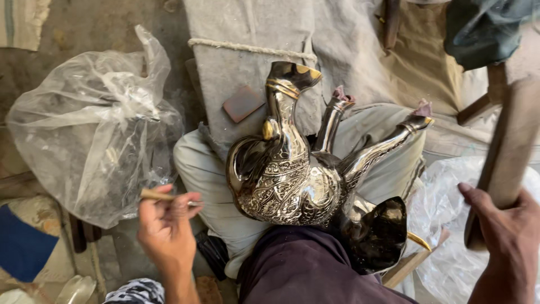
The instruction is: The person uses a chisel and wooden mallet to engrave decorative patterns on a silver-colored metal teapot. They repeatedly strike the chisel along the body and neck of the teapot, rotating it to access different areas.
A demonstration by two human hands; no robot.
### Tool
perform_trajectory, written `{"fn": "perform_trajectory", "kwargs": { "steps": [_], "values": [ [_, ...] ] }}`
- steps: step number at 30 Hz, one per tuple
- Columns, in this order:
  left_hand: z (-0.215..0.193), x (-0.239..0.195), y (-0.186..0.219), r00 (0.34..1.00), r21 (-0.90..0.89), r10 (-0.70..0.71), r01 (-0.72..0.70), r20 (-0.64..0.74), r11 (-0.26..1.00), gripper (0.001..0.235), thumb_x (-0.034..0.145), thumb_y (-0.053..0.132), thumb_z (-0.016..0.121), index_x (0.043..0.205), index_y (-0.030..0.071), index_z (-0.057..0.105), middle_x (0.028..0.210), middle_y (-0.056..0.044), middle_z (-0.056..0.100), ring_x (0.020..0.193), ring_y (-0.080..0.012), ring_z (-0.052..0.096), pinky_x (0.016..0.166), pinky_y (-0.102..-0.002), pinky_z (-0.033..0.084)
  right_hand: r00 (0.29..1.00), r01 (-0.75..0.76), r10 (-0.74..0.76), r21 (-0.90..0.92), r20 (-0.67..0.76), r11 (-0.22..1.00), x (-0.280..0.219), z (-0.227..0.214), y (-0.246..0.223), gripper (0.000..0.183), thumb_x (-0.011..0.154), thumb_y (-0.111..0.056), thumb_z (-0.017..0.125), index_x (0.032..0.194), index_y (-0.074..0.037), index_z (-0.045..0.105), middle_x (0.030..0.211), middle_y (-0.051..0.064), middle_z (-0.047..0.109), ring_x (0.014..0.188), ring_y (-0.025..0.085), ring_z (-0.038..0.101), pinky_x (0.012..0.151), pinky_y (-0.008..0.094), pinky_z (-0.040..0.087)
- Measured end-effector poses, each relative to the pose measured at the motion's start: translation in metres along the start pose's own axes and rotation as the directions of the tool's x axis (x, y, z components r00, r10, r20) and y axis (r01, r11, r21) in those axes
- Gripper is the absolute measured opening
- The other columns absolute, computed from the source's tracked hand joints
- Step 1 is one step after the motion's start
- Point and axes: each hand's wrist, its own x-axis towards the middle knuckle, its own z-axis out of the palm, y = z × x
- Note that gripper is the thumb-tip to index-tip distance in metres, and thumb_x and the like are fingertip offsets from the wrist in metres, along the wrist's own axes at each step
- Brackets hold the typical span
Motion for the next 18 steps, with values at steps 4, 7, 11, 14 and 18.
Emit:
{"fn": "perform_trajectory", "kwargs": {
  "steps": [4,7,11,14,18],
  "values": [
    [0.032,0.012,0.019,0.991,-0.372,0.043,0.009,0.131,0.928,0.035,0.100,0.002,0.066,0.129,0.000,0.046,0.099,-0.017,0.072,0.085,-0.0229,0.075,0.071,-0.033,0.066,0.959,0.281,-0.281,0.226,-0.032,0.933,0.004,0.022,-0.037,0.058,0.090,-0.014,0.081,0.139,0.001,0.053,0.111,0.012,0.071,0.097,0.019,0.071,0.083,0.034,0.059],
    [0.056,0.017,0.036,0.966,-0.394,0.145,-0.051,0.213,0.918,0.042,0.097,0.000,0.070,0.132,0.001,0.045,0.108,-0.015,0.070,0.089,-0.0211,0.074,0.076,-0.031,0.067,0.947,0.316,-0.318,0.052,0.036,0.947,0.001,0.034,-0.064,0.044,0.093,-0.003,0.082,0.129,0.007,0.058,0.110,0.019,0.073,0.098,0.027,0.072,0.086,0.039,0.059],
    [0.084,0.021,0.062,0.942,-0.277,0.124,-0.035,0.310,0.960,0.036,0.098,0.001,0.073,0.129,-0.001,0.055,0.106,-0.016,0.077,0.095,-0.0193,0.076,0.081,-0.029,0.066,0.947,0.292,-0.309,0.170,0.087,0.941,-0.004,0.045,-0.100,0.059,0.086,0.004,0.080,0.137,0.005,0.050,0.115,0.018,0.066,0.101,0.025,0.072,0.089,0.037,0.062],
    [0.103,0.025,0.072,0.938,-0.331,0.185,-0.082,0.293,0.940,0.049,0.096,0.006,0.073,0.138,0.001,0.049,0.107,-0.014,0.076,0.102,-0.0148,0.074,0.090,-0.025,0.062,0.859,0.426,-0.471,0.227,0.204,0.876,0.000,0.039,-0.131,0.061,0.080,0.004,0.071,0.132,0.004,0.038,0.110,0.012,0.066,0.097,0.018,0.071,0.087,0.032,0.060],
    [0.120,0.022,0.071,0.951,-0.350,0.140,-0.037,0.276,0.936,0.047,0.099,0.010,0.070,0.137,0.001,0.044,0.100,-0.012,0.075,0.087,-0.0113,0.070,0.076,-0.022,0.059,0.741,0.639,-0.660,0.172,0.125,0.749,-0.009,0.031,-0.180,0.048,0.093,0.012,0.069,0.134,0.007,0.044,0.116,0.017,0.064,0.107,0.024,0.066,0.094,0.035,0.055]
  ]
}}
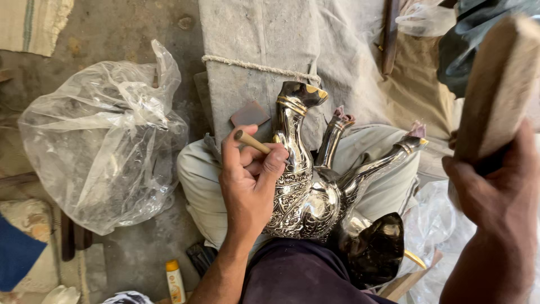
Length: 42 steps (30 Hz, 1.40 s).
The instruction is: The person uses a chisel and wooden mallet to engrave decorative patterns on a silver-colored metal teapot. They repeatedly strike the chisel along the body and neck of the teapot, rotating it to access different areas.
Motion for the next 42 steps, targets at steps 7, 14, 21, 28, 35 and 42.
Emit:
{"fn": "perform_trajectory", "kwargs": {
  "steps": [7,14,21,28,35,42],
  "values": [
    [0.012,-0.009,-0.005,0.979,0.292,0.201,-0.181,-0.039,0.939,0.038,0.108,0.019,0.060,0.131,-0.004,0.041,0.102,-0.012,0.073,0.088,-0.0129,0.074,0.067,-0.023,0.061,0.869,0.439,-0.422,-0.793,0.257,0.422,0.060,0.004,-0.130,0.052,0.088,-0.002,0.069,0.138,-0.004,0.058,0.093,0.017,0.068,0.079,0.027,0.064,0.074,0.038,0.052],
    [0.003,-0.002,-0.007,0.993,0.180,0.122,-0.121,0.008,0.976,0.027,0.106,0.017,0.060,0.120,-0.003,0.046,0.094,-0.013,0.072,0.080,-0.0148,0.073,0.060,-0.027,0.059,0.671,0.720,-0.275,-0.694,0.689,0.017,0.088,0.041,-0.202,0.023,0.107,-0.017,0.058,0.129,-0.013,0.064,0.096,0.007,0.070,0.074,0.020,0.065,0.074,0.036,0.051],
    [0.003,-0.003,-0.012,0.967,0.209,0.254,-0.243,-0.027,0.947,0.023,0.108,0.016,0.061,0.116,-0.002,0.050,0.093,-0.011,0.071,0.085,-0.0160,0.073,0.073,-0.030,0.059,0.527,0.808,-0.455,-0.589,0.718,0.007,0.089,0.065,-0.204,0.036,0.093,-0.018,0.064,0.129,-0.019,0.065,0.098,0.004,0.072,0.081,0.020,0.067,0.075,0.040,0.054],
    [0.000,0.000,-0.011,0.966,0.192,0.256,-0.245,-0.032,0.950,0.020,0.108,0.015,0.058,0.113,-0.002,0.048,0.089,-0.010,0.069,0.083,-0.0147,0.073,0.070,-0.029,0.059,0.580,0.776,-0.428,-0.630,0.693,0.032,0.092,0.066,-0.202,0.030,0.096,-0.016,0.065,0.126,-0.021,0.068,0.097,0.003,0.072,0.082,0.018,0.067,0.075,0.038,0.051],
    [-0.003,0.000,-0.014,0.959,0.153,0.282,-0.274,-0.027,0.949,0.019,0.110,0.015,0.056,0.113,-0.001,0.046,0.089,-0.009,0.067,0.083,-0.0148,0.073,0.069,-0.029,0.059,0.624,0.762,-0.486,-0.615,0.612,0.203,0.085,0.086,-0.257,0.021,0.098,-0.005,0.062,0.117,-0.014,0.068,0.087,0.004,0.070,0.073,0.017,0.065,0.070,0.036,0.049],
    [-0.004,0.001,-0.015,0.970,0.186,0.241,-0.231,-0.033,0.955,0.019,0.108,0.015,0.057,0.113,-0.001,0.049,0.089,-0.010,0.067,0.082,-0.0154,0.074,0.067,-0.030,0.058,0.678,0.729,-0.240,-0.676,0.695,0.104,0.090,0.085,-0.243,0.023,0.101,-0.013,0.059,0.123,-0.016,0.063,0.089,0.002,0.071,0.069,0.018,0.063,0.069,0.036,0.051]
  ]
}}
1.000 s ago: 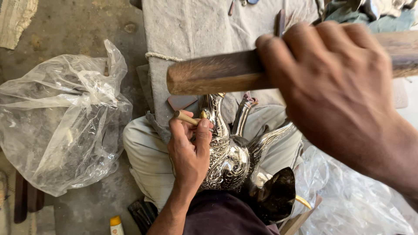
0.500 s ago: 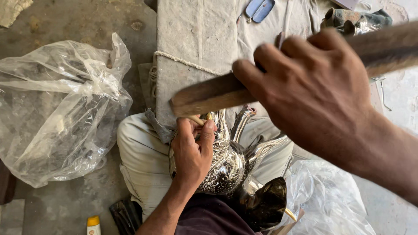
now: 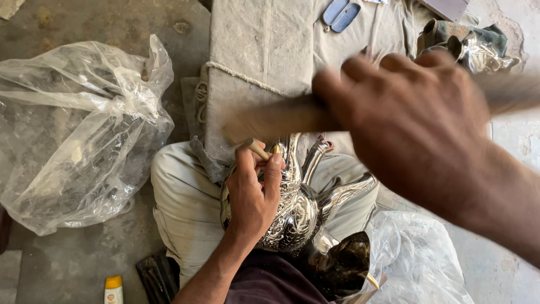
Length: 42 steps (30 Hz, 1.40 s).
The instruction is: The person uses a chisel and wooden mallet to engrave decorative patterns on a silver-colored metal teapot. They repeatedly strike the chisel along the body and neck of the teapot, rotating it to access different areas.
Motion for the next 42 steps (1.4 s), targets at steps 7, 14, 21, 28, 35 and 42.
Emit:
{"fn": "perform_trajectory", "kwargs": {
  "steps": [7,14,21,28,35,42],
  "values": [
    [-0.001,0.001,-0.001,1.000,-0.026,0.007,-0.006,0.006,1.000,0.018,0.110,0.015,0.058,0.112,0.000,0.048,0.089,-0.009,0.067,0.083,-0.0151,0.075,0.068,-0.030,0.059,0.993,0.086,-0.100,-0.208,-0.059,0.974,-0.012,0.019,0.009,0.023,0.099,-0.023,0.064,0.122,-0.024,0.067,0.092,-0.002,0.073,0.071,0.016,0.069,0.071,0.039,0.054],
    [-0.001,0.005,-0.001,0.998,0.090,0.026,-0.031,0.058,0.995,0.015,0.106,0.016,0.062,0.109,0.003,0.054,0.085,-0.007,0.071,0.076,-0.0156,0.075,0.061,-0.029,0.060,0.998,0.057,-0.061,-0.329,-0.002,0.943,-0.008,-0.003,0.002,0.022,0.103,-0.035,0.057,0.121,-0.024,0.064,0.090,-0.002,0.073,0.066,0.015,0.067,0.062,0.034,0.054],
    [-0.001,0.003,-0.002,0.999,-0.046,-0.029,0.031,0.029,0.998,0.018,0.109,0.016,0.056,0.117,0.002,0.050,0.089,-0.009,0.072,0.081,-0.0159,0.077,0.064,-0.027,0.065,0.996,0.013,0.013,-0.310,0.083,0.951,-0.024,0.010,0.019,0.027,0.099,-0.023,0.065,0.126,-0.024,0.064,0.085,-0.002,0.069,0.064,0.016,0.066,0.061,0.032,0.054],
    [-0.001,0.000,-0.004,0.998,0.068,0.049,-0.052,0.036,0.996,0.018,0.108,0.019,0.057,0.114,0.003,0.052,0.088,-0.009,0.071,0.080,-0.0162,0.076,0.063,-0.028,0.063,0.970,0.044,-0.090,-0.201,-0.224,0.979,-0.026,0.009,0.011,0.044,0.083,-0.008,0.071,0.126,-0.017,0.065,0.091,0.004,0.070,0.075,0.020,0.068,0.067,0.037,0.057],
    [0.000,-0.001,0.000,1.000,0.040,-0.001,0.000,0.031,0.999,0.017,0.108,0.018,0.056,0.113,0.002,0.051,0.089,-0.009,0.070,0.082,-0.0168,0.076,0.064,-0.030,0.061,0.991,-0.075,0.057,0.153,0.119,0.985,-0.010,0.027,0.017,0.037,0.094,0.002,0.060,0.129,-0.011,0.060,0.087,0.007,0.066,0.062,0.020,0.060,0.050,0.037,0.051],
    [0.000,0.001,-0.002,1.000,0.014,-0.008,0.008,0.019,1.000,0.017,0.109,0.018,0.057,0.109,0.003,0.050,0.086,-0.008,0.070,0.080,-0.0154,0.076,0.065,-0.029,0.060,0.994,0.085,-0.082,0.028,-0.077,0.996,-0.005,0.012,0.008,0.018,0.100,-0.007,0.063,0.116,-0.014,0.064,0.082,0.002,0.066,0.062,0.016,0.059,0.054,0.035,0.050]
  ]
}}
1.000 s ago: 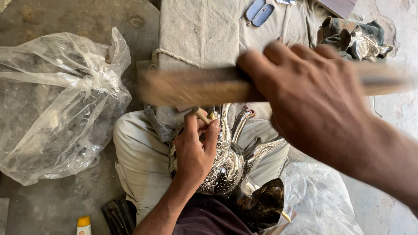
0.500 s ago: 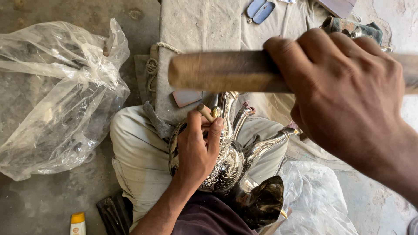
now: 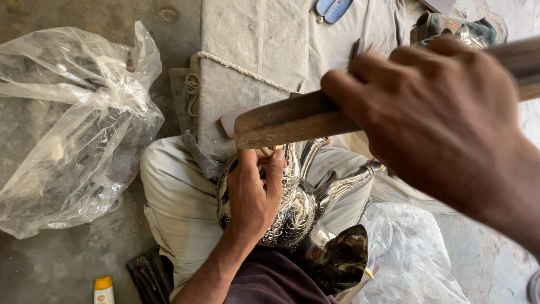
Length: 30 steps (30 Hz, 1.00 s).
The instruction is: The person uses a chisel and wooden mallet to engrave decorative patterns on a silver-colored metal teapot. They repeatedly strike the chisel along the body and neck of the teapot, rotating it to access different areas.
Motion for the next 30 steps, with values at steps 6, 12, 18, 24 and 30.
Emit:
{"fn": "perform_trajectory", "kwargs": {
  "steps": [6,12,18,24,30],
  "values": [
    [-0.001,0.000,-0.004,1.000,-0.017,0.016,-0.015,0.012,1.000,0.017,0.110,0.018,0.054,0.112,0.002,0.048,0.086,-0.008,0.067,0.079,-0.0150,0.075,0.064,-0.029,0.060,0.997,-0.029,0.038,-0.138,0.062,0.990,-0.009,0.001,-0.003,0.020,0.098,-0.011,0.059,0.117,-0.017,0.063,0.083,0.001,0.067,0.062,0.014,0.061,0.054,0.033,0.050],
    [-0.002,0.000,-0.006,1.000,-0.058,-0.004,0.005,0.021,0.998,0.017,0.110,0.019,0.053,0.113,0.003,0.048,0.086,-0.008,0.067,0.079,-0.0141,0.075,0.063,-0.028,0.062,0.989,-0.041,0.062,-0.156,0.136,0.987,0.001,0.003,-0.001,0.017,0.102,-0.016,0.056,0.118,-0.019,0.062,0.083,0.001,0.066,0.058,0.015,0.061,0.049,0.032,0.050],
    [-0.004,0.002,-0.004,0.998,-0.058,-0.054,0.055,0.032,0.997,0.017,0.108,0.018,0.053,0.113,0.003,0.048,0.082,-0.008,0.070,0.076,-0.0149,0.075,0.061,-0.029,0.061,0.999,0.005,0.003,-0.146,0.049,0.989,0.016,-0.019,-0.017,0.014,0.102,-0.017,0.059,0.116,-0.014,0.062,0.091,0.007,0.069,0.058,0.017,0.061,0.049,0.033,0.052],
    [-0.005,-0.001,-0.004,0.998,-0.054,-0.058,0.060,0.038,0.997,0.017,0.110,0.019,0.055,0.108,0.004,0.048,0.083,-0.008,0.069,0.077,-0.0150,0.076,0.062,-0.030,0.061,0.953,-0.051,0.108,-0.202,0.282,0.978,0.020,-0.026,-0.023,0.019,0.103,-0.020,0.052,0.118,-0.011,0.058,0.083,0.006,0.067,0.054,0.016,0.059,0.047,0.030,0.052],
    [-0.005,0.000,-0.001,0.999,-0.054,-0.037,0.039,0.032,0.998,0.019,0.108,0.018,0.054,0.115,0.002,0.048,0.084,-0.008,0.067,0.078,-0.0150,0.075,0.062,-0.030,0.061,0.991,-0.026,0.052,-0.202,0.121,0.979,0.009,-0.006,-0.010,0.011,0.104,-0.019,0.059,0.114,-0.016,0.063,0.082,0.001,0.068,0.057,0.016,0.060,0.051,0.033,0.050]
  ]
}}
